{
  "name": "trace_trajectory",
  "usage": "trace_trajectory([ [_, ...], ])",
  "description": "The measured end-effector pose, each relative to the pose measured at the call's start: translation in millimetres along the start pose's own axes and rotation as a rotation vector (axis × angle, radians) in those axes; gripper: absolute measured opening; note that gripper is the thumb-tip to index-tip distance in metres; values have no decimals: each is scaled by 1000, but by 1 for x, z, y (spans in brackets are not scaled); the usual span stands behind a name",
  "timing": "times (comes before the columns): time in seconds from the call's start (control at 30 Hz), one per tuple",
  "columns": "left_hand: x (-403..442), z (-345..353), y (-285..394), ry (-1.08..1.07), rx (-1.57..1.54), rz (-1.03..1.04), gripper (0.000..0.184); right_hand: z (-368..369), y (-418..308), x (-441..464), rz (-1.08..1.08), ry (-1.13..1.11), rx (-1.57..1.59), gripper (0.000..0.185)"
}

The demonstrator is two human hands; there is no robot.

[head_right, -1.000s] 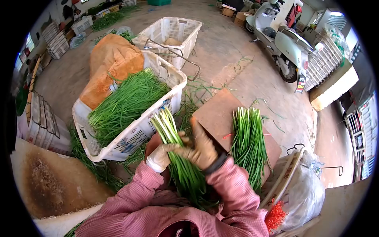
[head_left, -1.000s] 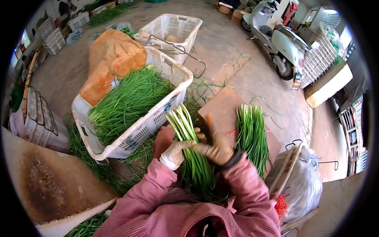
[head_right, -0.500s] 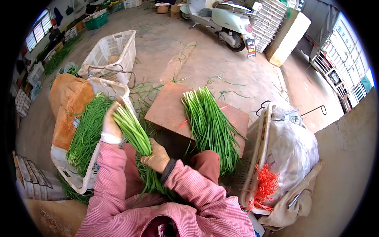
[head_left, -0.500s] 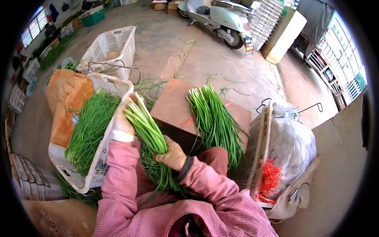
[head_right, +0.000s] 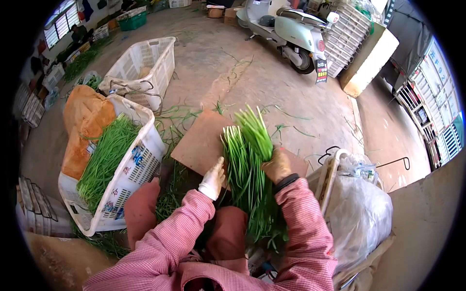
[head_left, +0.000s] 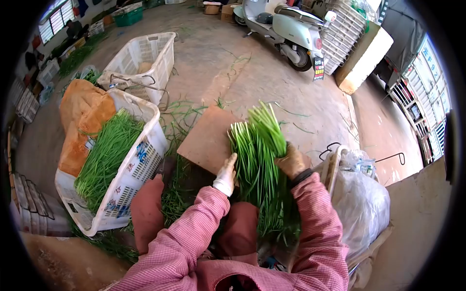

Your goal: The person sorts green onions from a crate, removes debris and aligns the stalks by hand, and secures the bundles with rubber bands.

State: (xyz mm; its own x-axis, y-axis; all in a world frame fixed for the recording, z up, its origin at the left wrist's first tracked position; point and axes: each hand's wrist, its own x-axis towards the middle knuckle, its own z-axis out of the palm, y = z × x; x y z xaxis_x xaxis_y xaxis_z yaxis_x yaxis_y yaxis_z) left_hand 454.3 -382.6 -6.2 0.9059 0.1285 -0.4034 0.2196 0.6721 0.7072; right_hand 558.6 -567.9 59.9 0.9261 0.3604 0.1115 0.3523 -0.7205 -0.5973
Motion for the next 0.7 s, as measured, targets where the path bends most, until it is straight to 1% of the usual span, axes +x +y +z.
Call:
trace_trajectory([
  [0.03,15,-4,-14,95,146,-33,93,28,21,12,81,-61,-14,50],
  [0.07,30,-4,-24,188,291,-65,97,30,-4,9,178,-81,-108,52],
  [0.1,33,8,-19,213,298,-69,99,31,-23,10,281,-107,-154,56],
  [0.13,33,17,-13,241,309,-74,101,48,-18,14,313,-98,-93,62],
  [0.17,42,19,-16,301,325,-71,105,63,-14,14,294,-68,-83,65],
  [0.2,58,18,-20,304,330,-72,105,78,-12,13,277,-38,-72,68],
  [0.27,90,18,-33,444,745,-16,110,108,3,10,279,14,-200,75],
  [0.3,99,23,-38,455,815,64,112,120,12,6,232,69,-216,78],
  [0.33,102,32,-37,460,882,144,114,120,10,5,234,83,-224,81],
  [0.4,102,49,-34,497,1050,75,114,111,10,6,287,-15,-174,83],
  [0.43,102,55,-32,517,1078,29,114,92,2,4,261,-90,-138,85],
  [0.47,101,56,-33,531,1079,48,113,65,-9,1,195,-176,-189,78],
  [0.53,102,58,-38,558,1116,74,113,32,-11,20,37,78,-225,64],
  [0.6,103,61,-40,557,1121,106,113,41,34,55,-39,277,-248,52],
  [0.67,101,65,-39,601,1152,109,113,72,83,88,127,218,-327,48],
  [0.7,100,67,-38,595,1159,103,113,78,85,96,268,39,-243,47],
])
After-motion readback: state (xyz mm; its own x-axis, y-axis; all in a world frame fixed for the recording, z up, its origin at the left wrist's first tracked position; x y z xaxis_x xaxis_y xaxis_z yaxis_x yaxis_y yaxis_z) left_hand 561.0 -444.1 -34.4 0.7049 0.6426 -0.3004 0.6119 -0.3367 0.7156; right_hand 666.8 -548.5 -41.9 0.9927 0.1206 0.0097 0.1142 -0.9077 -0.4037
